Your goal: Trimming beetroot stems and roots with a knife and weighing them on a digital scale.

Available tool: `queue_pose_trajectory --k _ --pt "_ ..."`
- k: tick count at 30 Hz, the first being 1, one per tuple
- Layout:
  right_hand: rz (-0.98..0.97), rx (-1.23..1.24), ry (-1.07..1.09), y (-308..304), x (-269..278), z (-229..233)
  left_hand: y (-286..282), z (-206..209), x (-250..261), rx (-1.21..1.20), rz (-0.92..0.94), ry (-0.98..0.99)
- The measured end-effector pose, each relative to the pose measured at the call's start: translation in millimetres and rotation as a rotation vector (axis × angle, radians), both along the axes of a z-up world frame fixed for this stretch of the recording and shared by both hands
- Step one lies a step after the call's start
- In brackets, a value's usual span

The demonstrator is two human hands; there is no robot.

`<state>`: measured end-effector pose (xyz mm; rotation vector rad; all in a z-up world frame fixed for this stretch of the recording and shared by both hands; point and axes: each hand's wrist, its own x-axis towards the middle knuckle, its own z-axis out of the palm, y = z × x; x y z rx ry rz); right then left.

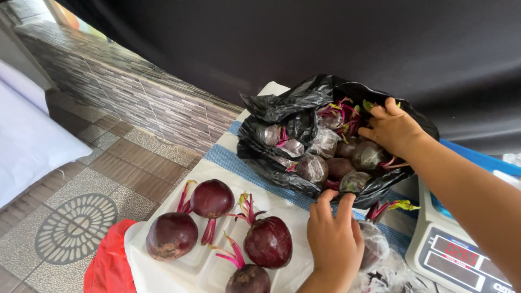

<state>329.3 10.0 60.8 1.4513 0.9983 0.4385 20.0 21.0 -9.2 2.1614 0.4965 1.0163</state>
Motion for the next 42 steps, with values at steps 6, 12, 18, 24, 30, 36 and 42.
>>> queue_pose_trajectory --k 6,12,18,24,30,36,42 --pt "0.150 0.109 -0.029 -13.4 30.0 -26.3 -1.6 0.5 -4.5 0.003 -0.001 -0.018" --pt "0.379 0.303 -0.065 -21.4 -8.2 22.5 -0.1 -0.9 0.4 -0.003 0.007 -0.061" --pt "0.373 1.021 0.277 -61.6 -61.4 102.0 1.9 -12.7 7.6 0.017 -0.017 -0.081" --pt "-0.414 1.023 0.368 -143.3 -82.2 143.9 -3.3 -18.6 5.3 -0.036 -0.025 -0.090" --pt "-0.765 0.649 0.197 -208.4 -66.6 124.5 -5.4 -9.6 3.5 -0.009 0.013 -0.088" --pt "-0.993 0.651 0.343 -231.2 -59.7 107.7 -6.2 -13.6 3.0 -0.005 0.018 -0.084" --pt "-0.968 0.590 0.269 -237.0 -65.9 117.7 -4.8 -19.7 6.0 -0.016 0.013 -0.153"
